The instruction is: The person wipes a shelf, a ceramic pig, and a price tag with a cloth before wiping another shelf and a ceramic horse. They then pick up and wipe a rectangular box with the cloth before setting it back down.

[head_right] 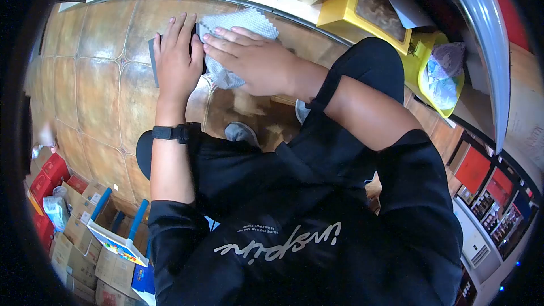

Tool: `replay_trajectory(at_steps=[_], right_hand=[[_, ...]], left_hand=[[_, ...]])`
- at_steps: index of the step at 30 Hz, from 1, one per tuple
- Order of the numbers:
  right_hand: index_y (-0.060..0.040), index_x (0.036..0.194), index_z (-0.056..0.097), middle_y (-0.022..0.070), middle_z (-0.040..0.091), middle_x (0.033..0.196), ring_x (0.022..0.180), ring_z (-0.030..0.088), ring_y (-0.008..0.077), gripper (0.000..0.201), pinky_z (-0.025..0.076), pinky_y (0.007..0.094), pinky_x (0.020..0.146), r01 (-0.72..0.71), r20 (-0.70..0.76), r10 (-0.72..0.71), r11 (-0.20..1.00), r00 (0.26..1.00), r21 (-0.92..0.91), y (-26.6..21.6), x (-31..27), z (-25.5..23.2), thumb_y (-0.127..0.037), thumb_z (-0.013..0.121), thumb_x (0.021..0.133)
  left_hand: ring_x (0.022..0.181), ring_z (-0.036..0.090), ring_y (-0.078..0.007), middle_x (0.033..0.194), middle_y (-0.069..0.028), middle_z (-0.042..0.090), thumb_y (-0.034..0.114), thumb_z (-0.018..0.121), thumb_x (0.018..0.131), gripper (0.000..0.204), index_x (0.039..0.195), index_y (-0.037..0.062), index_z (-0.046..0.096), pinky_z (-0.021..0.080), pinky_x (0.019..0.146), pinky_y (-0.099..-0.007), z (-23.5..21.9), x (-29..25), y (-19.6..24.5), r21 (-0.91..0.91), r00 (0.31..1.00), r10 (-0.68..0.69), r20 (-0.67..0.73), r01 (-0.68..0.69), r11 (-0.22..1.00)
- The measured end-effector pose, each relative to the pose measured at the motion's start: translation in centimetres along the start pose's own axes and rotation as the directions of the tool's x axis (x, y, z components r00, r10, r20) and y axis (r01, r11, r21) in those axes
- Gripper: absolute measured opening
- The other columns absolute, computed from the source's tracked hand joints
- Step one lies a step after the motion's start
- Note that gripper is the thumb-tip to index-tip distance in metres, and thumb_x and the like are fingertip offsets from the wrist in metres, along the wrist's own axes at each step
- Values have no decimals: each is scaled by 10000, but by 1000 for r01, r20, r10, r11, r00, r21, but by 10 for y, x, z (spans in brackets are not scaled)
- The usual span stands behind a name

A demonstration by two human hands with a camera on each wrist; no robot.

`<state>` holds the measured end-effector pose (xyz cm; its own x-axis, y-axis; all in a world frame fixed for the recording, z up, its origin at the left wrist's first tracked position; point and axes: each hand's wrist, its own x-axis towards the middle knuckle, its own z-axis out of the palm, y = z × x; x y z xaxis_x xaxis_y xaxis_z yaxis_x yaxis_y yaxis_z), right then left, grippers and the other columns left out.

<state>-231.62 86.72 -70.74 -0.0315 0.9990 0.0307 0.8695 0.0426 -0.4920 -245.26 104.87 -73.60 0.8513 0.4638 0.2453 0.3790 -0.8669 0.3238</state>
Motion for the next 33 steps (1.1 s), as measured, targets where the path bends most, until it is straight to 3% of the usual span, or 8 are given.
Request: replay_trajectory(at_steps=[3,9,14,17,18,21,28,33], right_hand=[[-78,1663,309,128,336,1724,1600,308,307,986,270,448,1313,4,-15,-4,1000,1000,-24,3,-1,1,-142,818,822],[-73,1661,310,170,326,1720,1601,302,331,884,261,458,1311,-363,-177,340,925,924,-116,23,-2,-6,-173,747,899],[-30,1636,353,178,369,1695,1593,334,307,945,255,453,1313,-61,-47,57,993,997,-103,-9,-1,8,-197,801,820],[-40,1635,358,171,375,1693,1586,347,301,960,267,450,1308,-16,-82,15,1000,997,-22,-8,-5,11,-236,818,815],[-38,1635,355,165,377,1693,1582,352,298,952,268,443,1307,-28,-24,26,996,999,-87,-5,-4,3,-268,819,836],[-6,1624,369,173,381,1691,1579,359,284,936,244,443,1316,-204,-155,185,972,970,-115,10,-2,0,-237,801,826],[-17,1630,380,159,377,1701,1597,326,269,942,227,436,1320,-84,-108,80,996,991,-30,-8,3,12,-229,819,824],[3,1565,481,187,463,1644,1557,401,286,910,274,444,1302,-35,-167,30,999,986,-28,4,3,5,-281,847,781]], left_hand=[[1469,494,-315,1501,-101,610,251,512,1055,442,1475,163,616,255,1254,-554,4,1,0,65,1000,26,-1,-26,998],[1352,560,-287,1363,-75,661,290,511,1053,392,1389,153,660,302,1210,-563,7,4,4,114,998,45,-42,-40,993],[1322,570,-280,1327,-69,669,291,509,1050,374,1354,147,672,308,1198,-558,8,6,3,106,999,42,-29,-39,994],[1321,568,-278,1318,-68,669,285,502,1053,365,1346,148,672,301,1201,-553,8,6,3,108,999,44,-23,-41,993],[1320,568,-278,1315,-67,669,283,500,1053,363,1344,149,671,299,1202,-551,9,6,4,111,999,41,-25,-38,993],[1320,566,-275,1312,-65,668,279,493,1057,358,1342,150,667,296,1204,-548,9,6,6,116,999,40,-21,-37,993],[1328,571,-286,1359,-71,663,268,474,1087,349,1373,167,646,298,1220,-532,5,7,12,111,1000,6,10,-8,994],[1330,568,-286,1352,-75,661,266,495,1074,353,1371,162,654,282,1219,-546,6,8,11,94,1000,-10,15,8,996]])
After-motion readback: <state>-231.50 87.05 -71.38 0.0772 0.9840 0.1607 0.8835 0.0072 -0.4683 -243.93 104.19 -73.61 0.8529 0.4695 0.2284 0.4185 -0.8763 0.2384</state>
